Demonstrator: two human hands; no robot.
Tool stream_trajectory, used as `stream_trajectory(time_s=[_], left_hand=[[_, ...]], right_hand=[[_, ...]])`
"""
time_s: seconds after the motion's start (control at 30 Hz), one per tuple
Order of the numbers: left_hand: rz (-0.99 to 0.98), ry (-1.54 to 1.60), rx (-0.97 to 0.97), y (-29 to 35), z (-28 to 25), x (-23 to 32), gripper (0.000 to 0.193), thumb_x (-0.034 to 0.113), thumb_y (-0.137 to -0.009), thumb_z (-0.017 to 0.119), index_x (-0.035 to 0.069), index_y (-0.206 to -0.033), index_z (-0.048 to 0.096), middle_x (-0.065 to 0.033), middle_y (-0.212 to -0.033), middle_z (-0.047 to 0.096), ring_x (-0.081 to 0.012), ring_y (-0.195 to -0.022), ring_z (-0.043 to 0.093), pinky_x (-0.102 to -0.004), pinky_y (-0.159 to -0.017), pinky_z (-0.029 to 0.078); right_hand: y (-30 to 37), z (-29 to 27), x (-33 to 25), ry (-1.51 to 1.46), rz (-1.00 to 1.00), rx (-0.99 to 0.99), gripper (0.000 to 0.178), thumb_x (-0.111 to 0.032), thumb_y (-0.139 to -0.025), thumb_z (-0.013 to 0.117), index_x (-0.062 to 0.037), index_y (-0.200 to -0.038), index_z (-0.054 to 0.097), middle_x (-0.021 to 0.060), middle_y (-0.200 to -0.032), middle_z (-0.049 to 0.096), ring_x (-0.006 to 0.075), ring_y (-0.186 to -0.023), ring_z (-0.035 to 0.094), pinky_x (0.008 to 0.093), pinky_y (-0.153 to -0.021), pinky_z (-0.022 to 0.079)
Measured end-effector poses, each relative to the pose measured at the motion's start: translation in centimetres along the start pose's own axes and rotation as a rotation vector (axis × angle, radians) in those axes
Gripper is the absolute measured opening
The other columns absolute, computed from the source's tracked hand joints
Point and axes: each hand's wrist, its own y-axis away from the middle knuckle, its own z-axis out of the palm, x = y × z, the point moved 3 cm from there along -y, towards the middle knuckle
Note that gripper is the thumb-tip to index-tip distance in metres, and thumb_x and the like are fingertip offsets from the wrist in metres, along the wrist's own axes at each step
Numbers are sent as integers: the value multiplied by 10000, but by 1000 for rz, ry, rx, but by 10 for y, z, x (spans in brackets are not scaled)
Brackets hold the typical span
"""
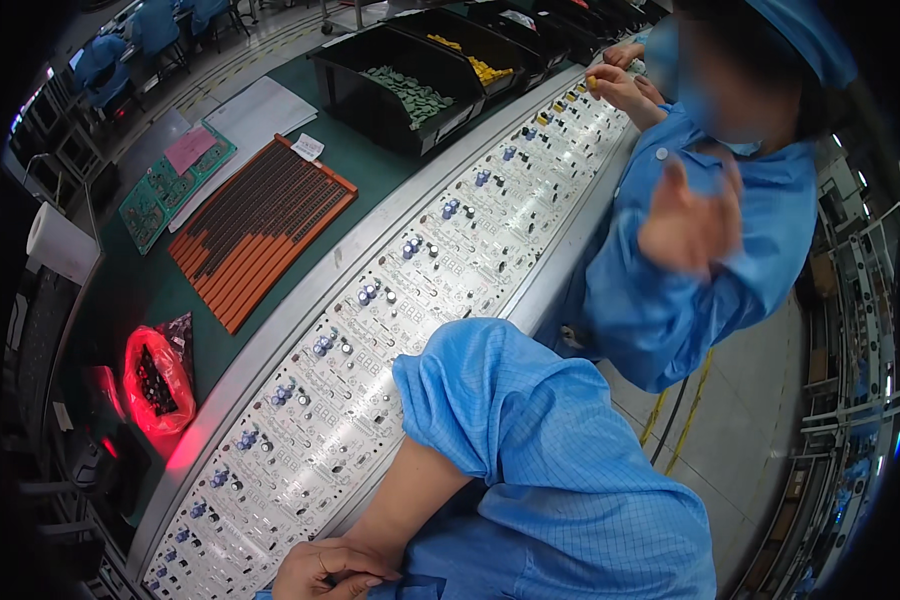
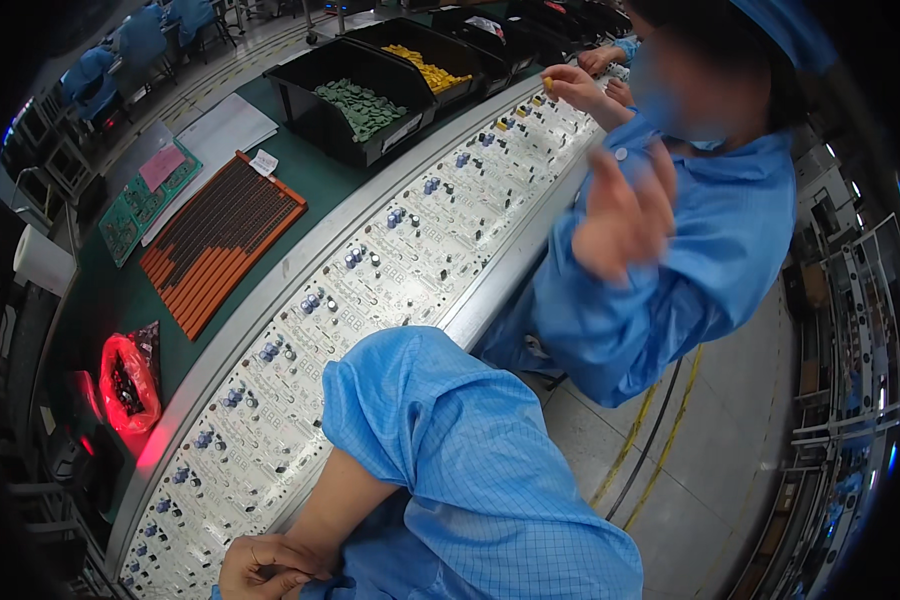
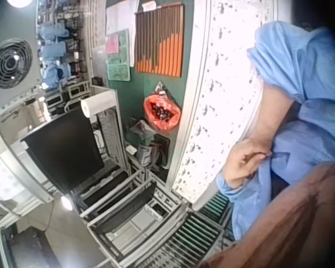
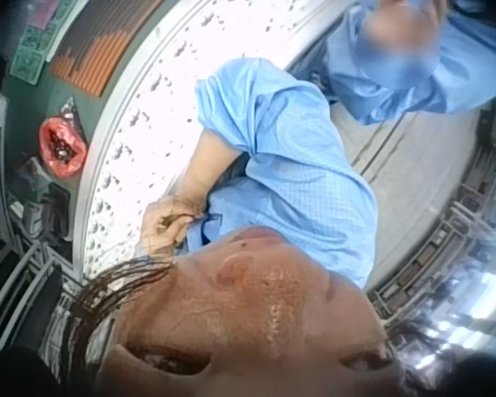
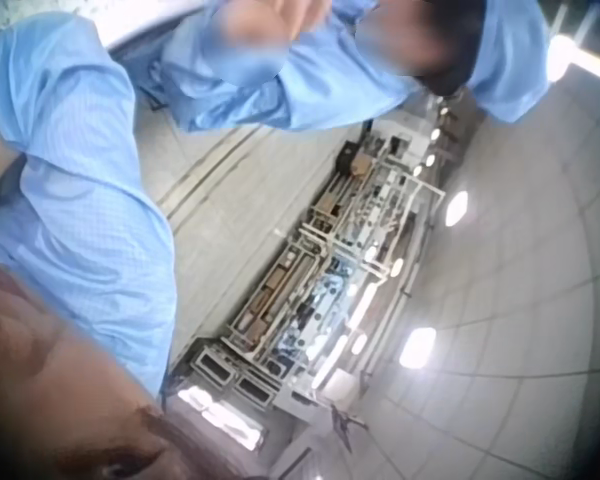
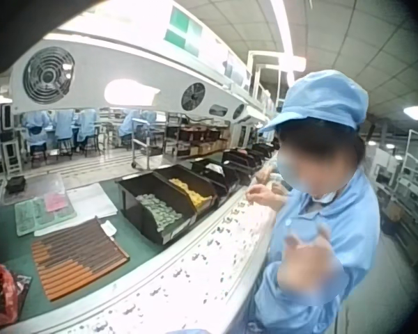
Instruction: Assembling components onto printed circuit boards at an assembly line station.
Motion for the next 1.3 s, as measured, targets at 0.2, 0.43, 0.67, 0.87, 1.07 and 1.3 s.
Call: stream_trajectory(time_s=[0.2, 0.43, 0.67, 0.87, 1.07, 1.3], left_hand=[[4, 20, -13, -3, -1, 3, 103, -49, -819, 643, 9, -900, 669, -126, -847, 674, -271, -789, 648, -349, -711, 503], [31, -20, -17, -8, 2, -3, 114, -64, -810, 640, 7, -894, 669, -129, -847, 674, -276, -786, 648, -350, -712, 507], [668, 16, 179, -9, 15, -8, 119, -39, -573, 608, -109, -569, 511, -319, -605, 560, -322, -481, 583, -311, -460, 501], [768, 95, 165, -11, 17, -38, 42, -76, -646, 596, -103, -676, 584, -250, -693, 625, -290, -600, 633, -285, -562, 521], [12, 44, -19, -10, 0, -5, 111, -72, -805, 642, -1, -886, 668, -134, -844, 674, -277, -783, 650, -350, -713, 510], [5, 30, -3, -6, 0, 1, 117, -82, -801, 640, -6, -883, 670, -136, -840, 676, -279, -785, 652, -349, -717, 512]], right_hand=[[-6, 1, -4, 19, 0, 18, 110, 79, -779, 631, 4, -853, 665, 131, -794, 683, 203, -742, 654, 290, -650, 513], [-4, -1, -5, 47, -2, 38, 106, 72, -783, 629, 3, -857, 661, 132, -794, 681, 207, -743, 652, 294, -650, 512], [-11, -1, -9, 68, -4, 59, 102, 66, -788, 627, 2, -862, 657, 133, -794, 679, 211, -744, 650, 298, -651, 511], [-12, -2, -8, 81, -7, 76, 99, 60, -791, 625, 1, -865, 654, 134, -794, 677, 215, -745, 648, 301, -652, 510], [-19, -2, -14, 116, -14, 87, 96, 54, -795, 623, 1, -869, 651, 135, -794, 675, 218, -746, 646, 305, -653, 509], [-15, 1, -7, 121, -1, 102, 93, 48, -799, 621, 0, -874, 647, 136, -795, 673, 223, -747, 644, 309, -654, 509]])
